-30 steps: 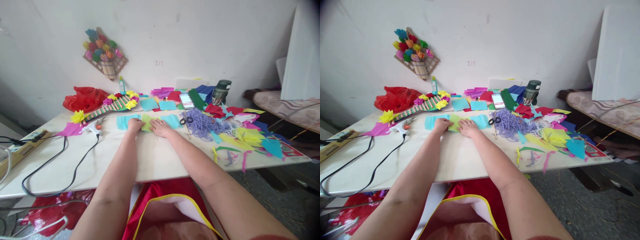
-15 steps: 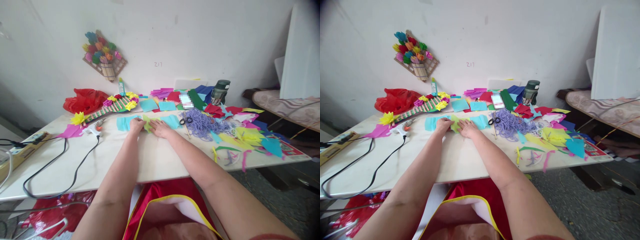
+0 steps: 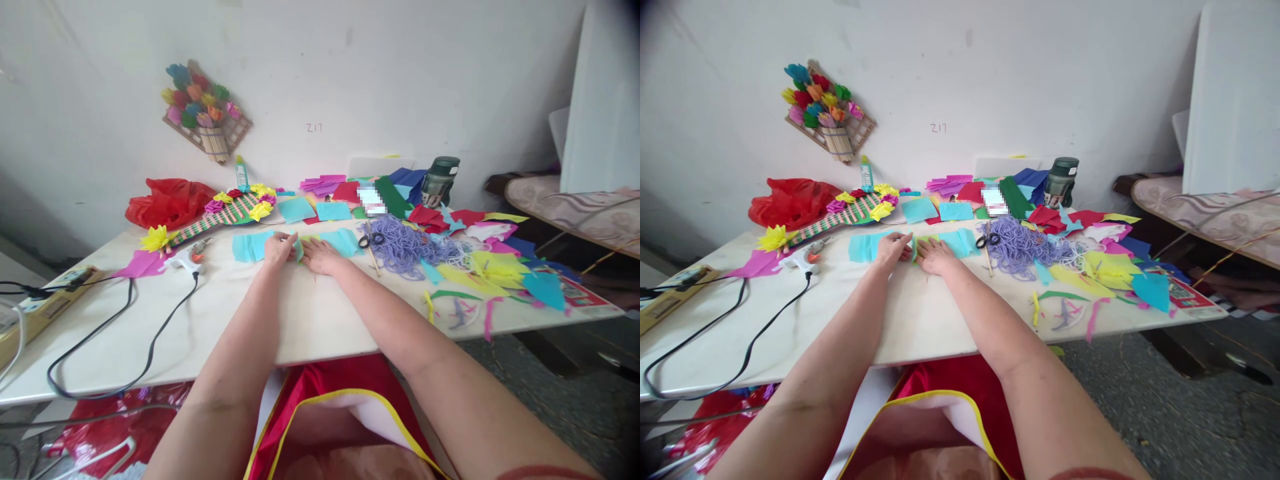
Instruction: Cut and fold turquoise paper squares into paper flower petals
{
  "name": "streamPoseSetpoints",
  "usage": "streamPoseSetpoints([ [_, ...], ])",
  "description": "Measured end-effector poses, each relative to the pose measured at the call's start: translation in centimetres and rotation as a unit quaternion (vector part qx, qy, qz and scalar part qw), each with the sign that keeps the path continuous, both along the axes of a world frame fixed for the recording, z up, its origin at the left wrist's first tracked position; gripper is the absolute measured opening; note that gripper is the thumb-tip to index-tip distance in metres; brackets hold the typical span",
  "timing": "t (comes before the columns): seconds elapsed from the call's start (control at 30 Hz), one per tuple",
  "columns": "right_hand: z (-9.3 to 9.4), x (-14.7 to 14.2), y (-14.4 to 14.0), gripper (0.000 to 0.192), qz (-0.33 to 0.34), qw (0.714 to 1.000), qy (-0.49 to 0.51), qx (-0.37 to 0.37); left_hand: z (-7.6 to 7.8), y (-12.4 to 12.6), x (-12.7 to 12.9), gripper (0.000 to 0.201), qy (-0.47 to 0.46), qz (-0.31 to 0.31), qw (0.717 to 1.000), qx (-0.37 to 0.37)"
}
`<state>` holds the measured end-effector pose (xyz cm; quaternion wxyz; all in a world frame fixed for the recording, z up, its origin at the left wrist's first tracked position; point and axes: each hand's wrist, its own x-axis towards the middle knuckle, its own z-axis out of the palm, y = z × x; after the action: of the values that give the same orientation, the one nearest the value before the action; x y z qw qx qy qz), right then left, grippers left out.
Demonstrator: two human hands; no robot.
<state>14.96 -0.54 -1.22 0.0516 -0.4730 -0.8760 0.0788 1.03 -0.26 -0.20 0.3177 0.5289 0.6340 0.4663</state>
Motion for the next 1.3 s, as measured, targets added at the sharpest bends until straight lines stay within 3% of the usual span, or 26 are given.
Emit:
streamPoseSetpoints([
  [0.17,0.1,-0.1,-0.1,0.056,-0.007,1.000,0.004,-0.001,0.0,0.1,0.0,0.027,0.017,-0.025,0.999,-0.020],
  [0.47,0.2,-0.2,-0.1,0.058,-0.023,1.000,0.016,-0.010,-0.7,0.8,-0.4,0.025,0.153,-0.042,0.987,-0.017],
  [0.73,0.6,-0.2,-0.5,0.058,-0.026,0.999,0.012,-0.016,0.0,0.3,0.0,0.030,0.239,-0.037,0.970,-0.029],
  [1.3,0.2,-0.2,-0.3,0.066,-0.050,0.998,0.021,-0.023,0.8,-0.1,0.2,0.036,0.311,-0.076,0.947,-0.035],
])
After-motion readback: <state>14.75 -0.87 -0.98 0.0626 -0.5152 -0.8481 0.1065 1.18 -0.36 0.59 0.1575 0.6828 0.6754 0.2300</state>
